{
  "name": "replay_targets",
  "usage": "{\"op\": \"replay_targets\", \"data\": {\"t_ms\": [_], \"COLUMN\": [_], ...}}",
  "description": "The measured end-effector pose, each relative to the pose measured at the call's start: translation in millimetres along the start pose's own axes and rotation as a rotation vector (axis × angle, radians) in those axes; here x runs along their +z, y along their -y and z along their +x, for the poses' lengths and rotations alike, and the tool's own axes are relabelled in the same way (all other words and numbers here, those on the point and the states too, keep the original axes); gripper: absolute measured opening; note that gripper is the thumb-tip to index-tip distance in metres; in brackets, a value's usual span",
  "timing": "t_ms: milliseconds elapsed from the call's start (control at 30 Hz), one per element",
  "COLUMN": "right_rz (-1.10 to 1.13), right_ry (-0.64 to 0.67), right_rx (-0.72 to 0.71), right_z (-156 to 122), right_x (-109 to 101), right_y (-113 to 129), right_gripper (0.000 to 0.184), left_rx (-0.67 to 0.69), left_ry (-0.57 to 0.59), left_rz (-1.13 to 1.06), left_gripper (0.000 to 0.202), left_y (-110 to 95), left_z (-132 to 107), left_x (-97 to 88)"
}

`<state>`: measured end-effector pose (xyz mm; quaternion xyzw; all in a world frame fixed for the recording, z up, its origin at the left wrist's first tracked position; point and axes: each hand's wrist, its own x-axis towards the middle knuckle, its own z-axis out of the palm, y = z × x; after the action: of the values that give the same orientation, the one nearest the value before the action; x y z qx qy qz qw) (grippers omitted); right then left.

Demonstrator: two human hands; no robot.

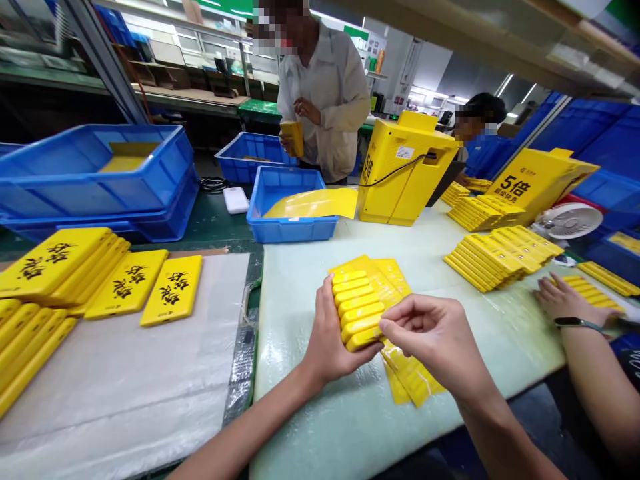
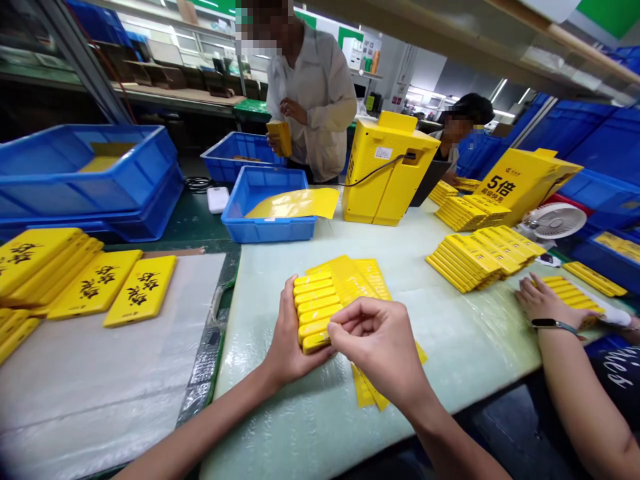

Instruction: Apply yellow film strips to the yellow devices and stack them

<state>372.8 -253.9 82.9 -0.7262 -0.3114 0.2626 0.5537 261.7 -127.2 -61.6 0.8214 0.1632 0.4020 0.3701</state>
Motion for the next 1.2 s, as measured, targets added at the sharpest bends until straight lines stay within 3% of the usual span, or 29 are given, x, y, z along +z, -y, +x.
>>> {"op": "replay_targets", "data": {"t_ms": [267,433,467,533,667,700,733,833,867,900,1000,1067,1133,1200], "right_rz": [-0.135,-0.386,-0.380,-0.313,-0.325,-0.354,-0.376,-0.396,-0.382,-0.362,-0.305,-0.331,-0.406,-0.487], "right_ry": [0.105,0.176,0.198,0.218,0.305,0.306,0.252,-0.100,-0.146,-0.116,0.215,0.359,0.377,0.286], "right_rx": [0.038,-0.067,-0.072,-0.114,-0.383,-0.448,-0.500,-0.591,-0.601,-0.603,-0.567,-0.528,-0.514,-0.531], "right_z": [7,20,22,22,16,16,16,22,24,25,24,24,29,39], "right_x": [-4,-21,-23,-24,-22,-22,-24,-27,-26,-22,-1,10,11,2], "right_y": [-4,-4,-4,-5,-11,-13,-15,-15,-13,-11,-7,-7,-10,-12], "right_gripper": [0.015,0.078,0.077,0.058,0.011,0.008,0.011,0.015,0.013,0.011,0.011,0.015,0.019,0.021], "left_rx": [0.005,0.011,0.005,0.001,0.018,0.018,0.017,0.015,0.015,0.012,-0.009,-0.021,-0.016,-0.002], "left_ry": [0.006,0.014,0.012,0.009,0.015,0.014,0.013,0.020,0.023,0.026,0.027,0.031,0.035,0.029], "left_rz": [-0.015,-0.035,-0.038,-0.035,-0.032,-0.036,-0.043,-0.048,-0.041,-0.033,-0.021,-0.030,-0.035,-0.032], "left_gripper": [0.136,0.136,0.136,0.136,0.134,0.134,0.134,0.134,0.135,0.135,0.133,0.131,0.131,0.133], "left_y": [-2,-2,-1,0,2,2,2,2,2,2,2,2,2,2], "left_z": [1,3,3,3,3,3,3,3,3,3,2,2,2,2], "left_x": [-0.6,-1.7,-1.8,-1.9,-2.2,-2.3,-2.4,-2.7,-2.7,-2.7,-2.3,-1.8,-1.3,-1.1]}}
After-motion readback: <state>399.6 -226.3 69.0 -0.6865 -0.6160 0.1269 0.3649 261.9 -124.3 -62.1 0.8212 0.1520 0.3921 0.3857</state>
